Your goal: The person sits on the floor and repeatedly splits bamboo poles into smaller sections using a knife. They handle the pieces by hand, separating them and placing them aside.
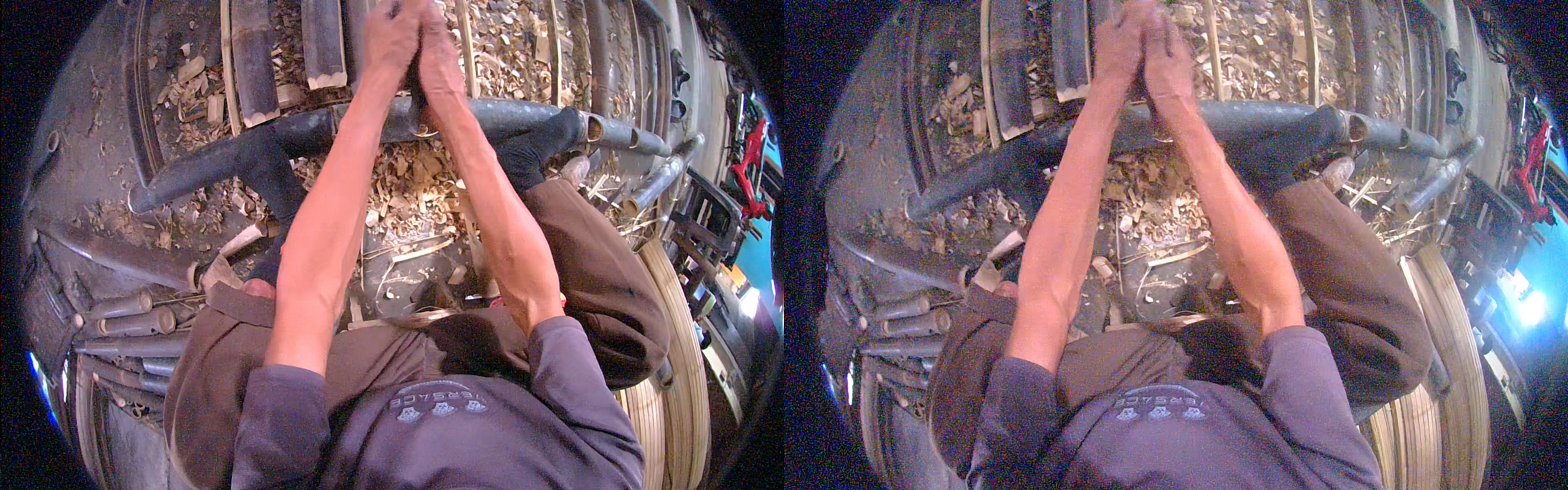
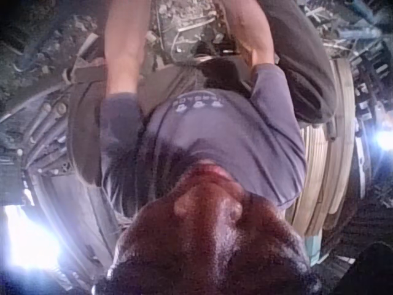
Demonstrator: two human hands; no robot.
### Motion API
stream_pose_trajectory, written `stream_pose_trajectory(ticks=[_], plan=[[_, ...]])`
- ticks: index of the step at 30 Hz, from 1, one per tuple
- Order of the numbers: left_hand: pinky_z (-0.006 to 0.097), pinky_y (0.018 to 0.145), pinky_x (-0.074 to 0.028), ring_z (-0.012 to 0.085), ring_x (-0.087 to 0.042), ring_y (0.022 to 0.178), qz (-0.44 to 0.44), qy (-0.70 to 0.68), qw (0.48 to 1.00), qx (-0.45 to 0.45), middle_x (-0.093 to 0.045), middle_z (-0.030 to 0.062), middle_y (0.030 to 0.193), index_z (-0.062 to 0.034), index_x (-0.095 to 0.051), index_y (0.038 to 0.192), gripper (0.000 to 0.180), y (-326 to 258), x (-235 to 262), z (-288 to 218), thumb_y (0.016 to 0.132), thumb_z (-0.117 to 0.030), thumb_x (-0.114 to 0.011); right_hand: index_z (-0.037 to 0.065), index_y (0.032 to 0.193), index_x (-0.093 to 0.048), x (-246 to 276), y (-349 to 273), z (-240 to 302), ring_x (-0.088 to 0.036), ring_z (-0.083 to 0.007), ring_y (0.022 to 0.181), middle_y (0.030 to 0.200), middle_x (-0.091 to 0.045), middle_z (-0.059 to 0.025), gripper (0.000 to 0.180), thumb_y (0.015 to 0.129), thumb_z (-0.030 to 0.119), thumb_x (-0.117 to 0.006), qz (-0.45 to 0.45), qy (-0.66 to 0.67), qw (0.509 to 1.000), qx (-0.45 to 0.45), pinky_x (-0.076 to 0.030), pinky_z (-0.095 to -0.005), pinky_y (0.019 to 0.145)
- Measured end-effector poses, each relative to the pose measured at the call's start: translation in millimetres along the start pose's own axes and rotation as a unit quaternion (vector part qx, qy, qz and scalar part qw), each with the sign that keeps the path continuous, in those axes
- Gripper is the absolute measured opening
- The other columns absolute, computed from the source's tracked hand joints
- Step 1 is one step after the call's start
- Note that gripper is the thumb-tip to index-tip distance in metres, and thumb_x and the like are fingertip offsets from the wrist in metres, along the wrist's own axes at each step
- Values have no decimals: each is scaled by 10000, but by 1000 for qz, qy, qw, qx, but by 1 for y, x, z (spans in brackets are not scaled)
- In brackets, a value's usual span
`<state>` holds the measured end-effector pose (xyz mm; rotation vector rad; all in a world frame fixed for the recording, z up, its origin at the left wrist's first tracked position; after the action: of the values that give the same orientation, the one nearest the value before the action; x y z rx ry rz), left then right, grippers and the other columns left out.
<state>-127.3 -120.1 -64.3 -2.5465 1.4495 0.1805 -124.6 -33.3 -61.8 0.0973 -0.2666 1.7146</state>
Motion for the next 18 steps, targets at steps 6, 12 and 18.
stream_pose_trajectory(ticks=[6,12,18], plan=[[284,818,-472,149,-588,881,-189,-10,979,-73,-669,76,977,-3,-662,1011,308,-35,52,0,920,-284,-578,71,1334,-491,-26,-26,16,-513,-198,1172,1272,-572,-129,533,964,454,-465,240,62,969,-18,-390,-316,1002],[370,913,-432,237,-559,994,-365,132,912,-132,-589,148,1107,44,-612,1012,480,-114,77,-1,962,-403,-445,65,1367,-459,-36,-56,18,-441,-186,1243,1351,-507,-116,645,917,523,-520,469,-83,878,-50,-318,-302,1067],[338,974,-382,225,-537,1073,-249,-27,968,-16,-591,123,1139,22,-618,1011,294,-65,63,-1,936,-213,-459,59,1349,-481,-27,-27,27,-514,-207,1169,1245,-586,-151,671,885,538,-555,365,-54,928,-56,-373,-305,1016]])
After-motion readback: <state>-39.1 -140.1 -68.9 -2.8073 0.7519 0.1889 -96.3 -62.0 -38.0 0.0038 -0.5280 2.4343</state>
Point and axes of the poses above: each hand's wrist, its own y-axis towards the middle knuckle, its own x-axis out of the back of the hand, z = x × y, the point moved 2 cm from there along y, towards the middle knuckle
